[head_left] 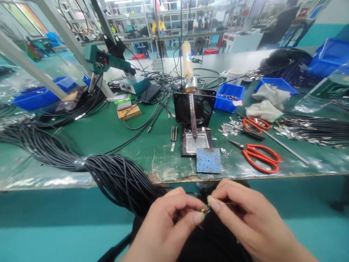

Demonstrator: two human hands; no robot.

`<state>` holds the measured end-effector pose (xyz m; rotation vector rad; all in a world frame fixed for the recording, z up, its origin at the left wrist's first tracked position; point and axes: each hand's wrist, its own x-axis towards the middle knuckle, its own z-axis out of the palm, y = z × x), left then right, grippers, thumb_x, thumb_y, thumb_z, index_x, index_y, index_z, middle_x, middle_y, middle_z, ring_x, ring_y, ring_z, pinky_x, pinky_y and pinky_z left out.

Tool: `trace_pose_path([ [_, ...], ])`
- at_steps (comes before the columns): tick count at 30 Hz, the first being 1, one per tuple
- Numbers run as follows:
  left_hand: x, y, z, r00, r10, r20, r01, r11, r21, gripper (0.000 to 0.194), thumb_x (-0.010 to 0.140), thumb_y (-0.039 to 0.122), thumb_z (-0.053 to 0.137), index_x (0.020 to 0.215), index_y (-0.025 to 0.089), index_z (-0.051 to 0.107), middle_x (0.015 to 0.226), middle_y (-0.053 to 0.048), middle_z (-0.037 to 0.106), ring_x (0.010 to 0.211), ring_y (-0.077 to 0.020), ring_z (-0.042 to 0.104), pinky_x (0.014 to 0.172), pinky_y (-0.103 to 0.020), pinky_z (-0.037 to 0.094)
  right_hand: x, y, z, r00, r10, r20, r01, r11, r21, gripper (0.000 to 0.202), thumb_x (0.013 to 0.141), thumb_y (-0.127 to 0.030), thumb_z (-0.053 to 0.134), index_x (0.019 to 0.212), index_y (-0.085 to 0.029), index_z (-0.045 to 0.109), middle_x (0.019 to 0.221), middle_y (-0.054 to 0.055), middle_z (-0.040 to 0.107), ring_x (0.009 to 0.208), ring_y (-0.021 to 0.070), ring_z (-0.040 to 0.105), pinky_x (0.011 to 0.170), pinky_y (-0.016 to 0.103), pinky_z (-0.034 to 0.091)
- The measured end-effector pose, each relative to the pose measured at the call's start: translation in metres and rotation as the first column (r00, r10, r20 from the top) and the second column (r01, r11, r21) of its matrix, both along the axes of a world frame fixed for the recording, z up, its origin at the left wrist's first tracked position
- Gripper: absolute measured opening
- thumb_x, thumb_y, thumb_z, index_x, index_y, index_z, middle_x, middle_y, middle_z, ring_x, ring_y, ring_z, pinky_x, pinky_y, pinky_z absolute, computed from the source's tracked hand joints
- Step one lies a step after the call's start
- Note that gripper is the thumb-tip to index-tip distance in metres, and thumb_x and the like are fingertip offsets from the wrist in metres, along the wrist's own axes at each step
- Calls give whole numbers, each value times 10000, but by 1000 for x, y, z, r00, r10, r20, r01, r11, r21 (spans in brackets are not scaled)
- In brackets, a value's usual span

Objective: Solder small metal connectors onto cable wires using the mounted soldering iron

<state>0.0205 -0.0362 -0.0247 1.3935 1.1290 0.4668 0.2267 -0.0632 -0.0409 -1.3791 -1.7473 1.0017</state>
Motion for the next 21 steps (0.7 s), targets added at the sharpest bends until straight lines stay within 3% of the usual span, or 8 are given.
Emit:
trace_pose_path([
  [8,2,3,-3,975,70,210,-35,986,-164,123,908,327,741,951,226,795,794,21,618,705,-119,536,614,-209,423,-3,1,-2,999,-30,-38,30,999,-18,252,1013,-324,538,813,-227,656,717,-26,624,606,116,559,556,239,437],
  [13,3,2,-4,969,124,214,-79,975,-208,156,875,327,779,946,190,806,702,26,604,632,-104,524,578,-196,426,-4,1,-5,997,-52,-53,50,998,-38,258,1013,-358,535,824,-231,657,730,-20,635,619,126,579,566,251,446],
  [21,5,3,-4,965,178,191,-148,976,-159,108,838,285,802,914,237,862,717,21,589,565,-93,585,550,-202,427,-8,3,-3,992,-98,-85,85,987,-137,320,1007,-440,518,797,-232,640,691,-22,611,616,139,544,567,260,432],
])
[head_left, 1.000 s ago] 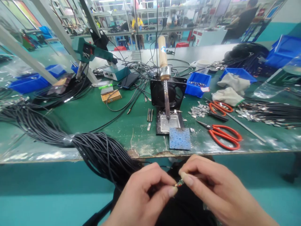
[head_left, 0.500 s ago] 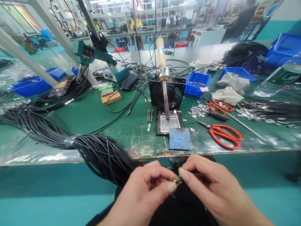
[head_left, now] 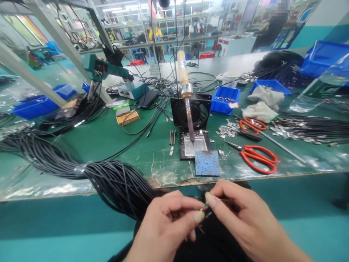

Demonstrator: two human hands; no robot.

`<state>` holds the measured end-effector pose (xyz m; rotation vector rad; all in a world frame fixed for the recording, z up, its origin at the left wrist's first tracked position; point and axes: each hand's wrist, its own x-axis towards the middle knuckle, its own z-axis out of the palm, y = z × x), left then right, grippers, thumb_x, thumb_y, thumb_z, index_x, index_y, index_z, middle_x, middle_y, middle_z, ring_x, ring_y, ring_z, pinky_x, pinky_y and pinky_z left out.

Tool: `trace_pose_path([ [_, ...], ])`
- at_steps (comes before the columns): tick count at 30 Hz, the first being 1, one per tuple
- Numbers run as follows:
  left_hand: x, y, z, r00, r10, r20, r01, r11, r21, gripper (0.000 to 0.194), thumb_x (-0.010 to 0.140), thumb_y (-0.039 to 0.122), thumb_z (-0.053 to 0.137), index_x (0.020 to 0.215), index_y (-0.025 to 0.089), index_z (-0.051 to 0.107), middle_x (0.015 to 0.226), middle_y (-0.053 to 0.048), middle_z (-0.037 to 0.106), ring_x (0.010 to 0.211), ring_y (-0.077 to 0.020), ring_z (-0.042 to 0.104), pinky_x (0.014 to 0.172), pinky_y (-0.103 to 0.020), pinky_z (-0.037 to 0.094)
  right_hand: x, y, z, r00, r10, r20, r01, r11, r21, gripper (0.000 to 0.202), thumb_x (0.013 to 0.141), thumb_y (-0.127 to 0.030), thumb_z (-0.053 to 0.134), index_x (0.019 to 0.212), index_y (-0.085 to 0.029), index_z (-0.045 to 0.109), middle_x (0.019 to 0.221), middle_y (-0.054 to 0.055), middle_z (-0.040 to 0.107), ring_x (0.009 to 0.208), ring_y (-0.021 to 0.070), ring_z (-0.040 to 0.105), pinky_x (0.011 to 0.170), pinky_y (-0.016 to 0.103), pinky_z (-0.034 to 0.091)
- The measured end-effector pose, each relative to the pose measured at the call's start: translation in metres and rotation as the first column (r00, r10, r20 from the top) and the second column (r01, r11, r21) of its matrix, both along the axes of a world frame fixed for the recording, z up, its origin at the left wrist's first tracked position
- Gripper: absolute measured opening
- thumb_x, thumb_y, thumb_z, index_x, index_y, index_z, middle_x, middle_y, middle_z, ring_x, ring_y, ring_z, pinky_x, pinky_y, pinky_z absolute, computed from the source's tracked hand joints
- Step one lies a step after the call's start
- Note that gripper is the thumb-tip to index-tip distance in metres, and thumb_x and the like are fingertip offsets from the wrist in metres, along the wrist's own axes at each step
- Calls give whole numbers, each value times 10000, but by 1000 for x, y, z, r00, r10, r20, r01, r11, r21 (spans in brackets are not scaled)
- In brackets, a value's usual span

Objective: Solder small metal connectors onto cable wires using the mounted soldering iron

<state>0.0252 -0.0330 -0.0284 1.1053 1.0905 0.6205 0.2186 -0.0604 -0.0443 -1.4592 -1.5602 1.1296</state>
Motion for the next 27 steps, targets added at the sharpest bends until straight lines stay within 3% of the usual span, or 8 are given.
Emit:
trace_pose_path([
  [7,1,1,4,1000,-4,-25,5,1000,30,91,830,259,797,884,243,869,735,13,591,557,-92,586,541,-198,453,-1,1,3,992,-22,-122,0,984,-180,321,975,-469,553,785,-221,627,706,-18,604,657,145,533,618,264,440],
  [14,-1,-2,-2,1000,10,-6,-8,985,173,81,831,202,799,876,265,823,810,5,657,727,-131,631,669,-198,518,1,3,5,978,-38,-205,-27,952,-305,329,934,-499,597,774,-211,619,690,-30,554,642,133,459,605,261,387],
  [18,-4,-3,-7,995,-78,-69,99,904,417,268,910,159,715,1074,352,803,832,12,651,771,-135,635,724,-219,519,1,4,5,972,-48,-231,-26,951,-309,344,938,-498,593,761,-203,601,650,-53,469,615,119,384,556,247,318],
  [21,-6,-3,-10,990,-110,-87,139,847,513,351,942,130,660,1142,389,787,858,6,642,780,-136,647,719,-225,528,2,5,5,970,-44,-239,-29,955,-294,342,948,-486,588,761,-200,599,655,-56,461,616,115,376,555,243,309],
  [27,-5,-4,-9,991,-58,-122,105,895,433,212,925,157,705,1022,321,800,857,6,686,764,-142,671,727,-235,553,1,7,4,966,-37,-255,-38,959,-282,325,955,-464,590,764,-201,585,655,-60,433,613,115,356,551,244,298],
])
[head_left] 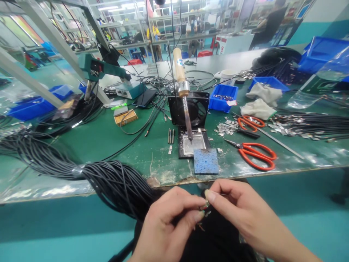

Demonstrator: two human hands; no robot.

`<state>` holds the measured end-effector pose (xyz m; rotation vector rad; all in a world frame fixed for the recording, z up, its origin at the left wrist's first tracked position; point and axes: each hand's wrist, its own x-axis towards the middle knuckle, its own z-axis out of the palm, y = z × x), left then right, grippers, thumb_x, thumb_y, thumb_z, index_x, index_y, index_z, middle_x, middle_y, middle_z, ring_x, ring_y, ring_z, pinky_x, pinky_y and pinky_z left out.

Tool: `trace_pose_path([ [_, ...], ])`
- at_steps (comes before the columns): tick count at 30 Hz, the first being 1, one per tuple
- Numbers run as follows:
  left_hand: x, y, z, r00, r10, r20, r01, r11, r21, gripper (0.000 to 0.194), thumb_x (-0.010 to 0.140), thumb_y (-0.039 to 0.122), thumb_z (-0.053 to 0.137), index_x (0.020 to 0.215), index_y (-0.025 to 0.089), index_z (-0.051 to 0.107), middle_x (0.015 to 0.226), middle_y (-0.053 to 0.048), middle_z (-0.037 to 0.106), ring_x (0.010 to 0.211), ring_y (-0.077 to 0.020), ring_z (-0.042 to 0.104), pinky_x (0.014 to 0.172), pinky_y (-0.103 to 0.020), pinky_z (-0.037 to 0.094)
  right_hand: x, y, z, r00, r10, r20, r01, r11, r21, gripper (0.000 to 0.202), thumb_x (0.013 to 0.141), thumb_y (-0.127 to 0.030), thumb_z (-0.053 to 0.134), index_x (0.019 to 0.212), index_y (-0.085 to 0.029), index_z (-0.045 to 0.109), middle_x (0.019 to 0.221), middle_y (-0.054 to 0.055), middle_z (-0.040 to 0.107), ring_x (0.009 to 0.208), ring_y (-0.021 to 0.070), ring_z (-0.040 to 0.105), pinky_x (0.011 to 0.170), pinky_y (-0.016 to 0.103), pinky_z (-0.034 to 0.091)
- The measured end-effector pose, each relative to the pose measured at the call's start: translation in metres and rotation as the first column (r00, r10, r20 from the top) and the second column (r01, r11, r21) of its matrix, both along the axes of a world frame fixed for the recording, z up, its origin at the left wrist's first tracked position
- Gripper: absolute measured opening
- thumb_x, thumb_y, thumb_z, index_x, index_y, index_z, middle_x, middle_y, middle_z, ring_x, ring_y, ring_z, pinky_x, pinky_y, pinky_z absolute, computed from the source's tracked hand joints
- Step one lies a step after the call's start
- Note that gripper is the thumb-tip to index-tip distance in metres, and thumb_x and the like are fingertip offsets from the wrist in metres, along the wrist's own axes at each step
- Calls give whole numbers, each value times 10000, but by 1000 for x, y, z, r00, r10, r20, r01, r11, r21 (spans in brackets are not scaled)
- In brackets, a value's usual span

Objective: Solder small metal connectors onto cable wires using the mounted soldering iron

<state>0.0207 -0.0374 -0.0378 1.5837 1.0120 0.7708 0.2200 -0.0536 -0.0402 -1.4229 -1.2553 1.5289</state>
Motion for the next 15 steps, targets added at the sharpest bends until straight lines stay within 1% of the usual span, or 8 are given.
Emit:
trace_pose_path([
  [4,1,-2,0,998,52,-18,-53,998,-43,114,894,195,755,944,285,805,845,-2,716,757,-156,695,732,-248,567,0,-1,-4,1000,-4,-2,4,1000,5,348,966,-471,582,750,-198,580,632,-67,406,588,106,335,526,236,288],
  [6,1,-2,1,998,62,-28,-63,997,-46,94,886,199,764,922,271,812,844,-10,727,752,-161,702,729,-251,572,1,-2,-4,1000,5,10,-5,1000,8,349,976,-468,574,756,-198,596,624,-64,429,576,103,363,517,227,313],
  [8,1,-2,2,997,69,-39,-70,997,-42,86,882,198,767,907,264,816,836,-11,732,751,-161,705,744,-254,574,4,-3,-3,998,-2,70,-4,996,86,315,993,-437,569,793,-206,644,665,-43,525,599,109,462,545,223,389],
  [9,1,-2,2,997,70,-44,-72,997,-39,83,879,198,770,899,262,818,833,-10,733,753,-161,706,749,-254,574,6,-3,-1,993,-24,115,3,983,182,267,998,-398,579,825,-218,671,721,-27,586,641,116,527,586,224,437],
  [10,1,-2,3,996,72,-45,-73,997,-36,81,875,197,773,894,261,819,832,-10,734,756,-161,706,746,-249,572,8,-3,1,985,-53,162,0,951,308,196,999,-343,592,871,-234,694,795,-14,638,702,123,588,639,224,480],
  [12,2,-2,4,996,75,-41,-77,996,-38,81,866,185,777,876,253,821,840,-11,739,766,-160,708,725,-234,565,12,-4,5,968,-86,236,-61,830,555,106,983,-206,617,977,-261,708,925,0,690,821,128,662,732,214,532],
  [13,2,-3,4,996,80,-35,-82,996,-42,85,864,176,775,866,248,819,847,-12,743,771,-159,709,712,-226,561,14,-4,6,962,-73,264,-115,766,632,156,972,-145,616,1025,-265,700,963,4,701,855,125,680,755,203,546],
  [15,3,-3,4,996,90,-20,-90,995,-47,96,865,160,767,853,243,814,853,-10,746,778,-155,711,702,-216,556,16,-4,7,948,-21,318,-214,697,684,245,962,-66,588,1090,-254,680,988,13,717,874,119,702,755,183,565],
])
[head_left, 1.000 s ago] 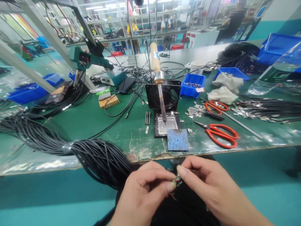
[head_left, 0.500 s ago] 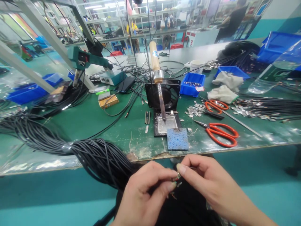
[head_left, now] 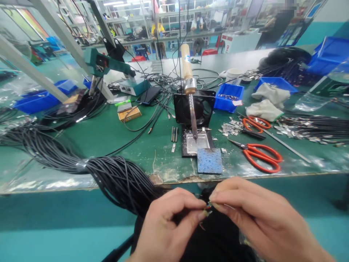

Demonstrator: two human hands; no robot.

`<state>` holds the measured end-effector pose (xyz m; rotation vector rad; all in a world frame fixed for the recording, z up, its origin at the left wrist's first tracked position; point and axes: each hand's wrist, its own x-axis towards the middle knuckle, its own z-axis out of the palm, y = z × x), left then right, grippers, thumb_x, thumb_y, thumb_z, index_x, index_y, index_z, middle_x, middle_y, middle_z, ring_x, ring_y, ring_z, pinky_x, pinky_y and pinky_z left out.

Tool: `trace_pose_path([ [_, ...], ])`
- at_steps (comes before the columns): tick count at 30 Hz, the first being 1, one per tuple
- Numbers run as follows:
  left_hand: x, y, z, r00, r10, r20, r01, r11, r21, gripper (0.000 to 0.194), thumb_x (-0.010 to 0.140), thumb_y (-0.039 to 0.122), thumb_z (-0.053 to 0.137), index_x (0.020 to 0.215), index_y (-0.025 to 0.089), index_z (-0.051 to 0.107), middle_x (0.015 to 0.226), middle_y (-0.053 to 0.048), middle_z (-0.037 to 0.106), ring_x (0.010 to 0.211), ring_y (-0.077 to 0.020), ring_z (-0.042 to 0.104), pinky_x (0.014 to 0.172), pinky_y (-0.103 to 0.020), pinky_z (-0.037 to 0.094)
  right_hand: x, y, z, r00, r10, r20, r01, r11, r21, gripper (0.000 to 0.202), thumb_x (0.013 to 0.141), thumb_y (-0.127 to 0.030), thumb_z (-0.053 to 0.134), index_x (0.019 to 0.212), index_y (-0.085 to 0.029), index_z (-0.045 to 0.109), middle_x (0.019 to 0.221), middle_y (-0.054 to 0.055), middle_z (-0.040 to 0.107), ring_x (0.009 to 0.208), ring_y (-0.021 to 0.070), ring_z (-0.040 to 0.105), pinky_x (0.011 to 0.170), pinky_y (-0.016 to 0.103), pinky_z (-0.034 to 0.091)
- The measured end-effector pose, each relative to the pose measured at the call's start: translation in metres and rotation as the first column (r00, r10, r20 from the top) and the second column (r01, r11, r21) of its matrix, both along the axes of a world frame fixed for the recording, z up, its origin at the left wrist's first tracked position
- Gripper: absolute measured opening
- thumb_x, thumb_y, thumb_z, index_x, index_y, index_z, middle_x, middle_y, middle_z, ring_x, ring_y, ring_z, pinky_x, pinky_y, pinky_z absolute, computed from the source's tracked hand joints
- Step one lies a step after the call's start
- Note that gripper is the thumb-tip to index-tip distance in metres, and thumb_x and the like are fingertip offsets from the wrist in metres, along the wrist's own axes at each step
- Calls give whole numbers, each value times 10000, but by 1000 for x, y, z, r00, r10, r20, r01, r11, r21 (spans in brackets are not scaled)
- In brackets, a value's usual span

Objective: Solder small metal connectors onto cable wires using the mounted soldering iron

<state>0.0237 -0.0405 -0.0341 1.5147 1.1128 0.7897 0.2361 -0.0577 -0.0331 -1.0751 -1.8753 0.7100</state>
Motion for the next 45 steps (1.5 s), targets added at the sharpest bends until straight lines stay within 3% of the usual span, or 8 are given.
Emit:
trace_pose_path([
  [13,-1,-2,-1,1000,-9,15,8,998,54,135,901,123,718,889,236,791,879,-7,750,814,-161,712,738,-232,552,0,0,-9,981,50,188,-61,997,55,283,986,-54,500,1126,-238,662,981,39,746,838,151,739,676,219,588],
  [21,-3,-4,-1,999,-33,-4,33,999,19,148,924,116,683,921,233,774,895,1,732,827,-152,694,762,-233,535,7,1,-10,953,165,253,-159,986,-44,318,985,-34,495,1173,-258,620,1021,16,706,886,129,698,738,235,547],
  [26,-2,-3,1,999,-47,-20,47,999,14,152,925,113,671,909,228,770,875,-1,723,811,-157,680,754,-241,527,7,-2,-13,932,169,319,-161,986,-52,332,986,-21,441,1160,-255,601,1022,25,688,887,148,678,742,273,531],
  [33,0,-3,2,994,-97,-56,88,986,-142,183,945,137,604,936,214,770,831,-10,681,662,-137,637,612,-231,519,8,-1,-9,862,120,493,-232,958,172,373,947,-18,332,1160,-208,573,1060,80,738,910,215,712,757,322,544],
  [38,-1,-3,5,982,-146,-122,126,979,-159,245,921,74,557,902,207,762,809,2,654,602,-107,588,542,-207,463,11,0,-9,807,109,581,-308,916,256,346,1012,-91,264,1209,-163,538,1070,124,752,898,256,723,754,372,532],
  [42,-3,-2,4,974,-192,-123,178,977,-114,246,935,80,550,916,210,758,821,5,646,636,-110,592,601,-211,479,16,-1,-13,817,109,567,-311,910,273,353,1020,-115,250,1223,-156,536,1082,141,743,943,256,708,794,372,522],
  [45,-4,-2,1,975,-190,-117,178,979,-101,240,948,93,546,942,215,753,832,5,645,642,-110,601,602,-211,483,18,-1,-15,876,77,477,-208,951,227,373,978,-29,311,1205,-191,559,1079,104,718,986,209,678,829,322,521],
])
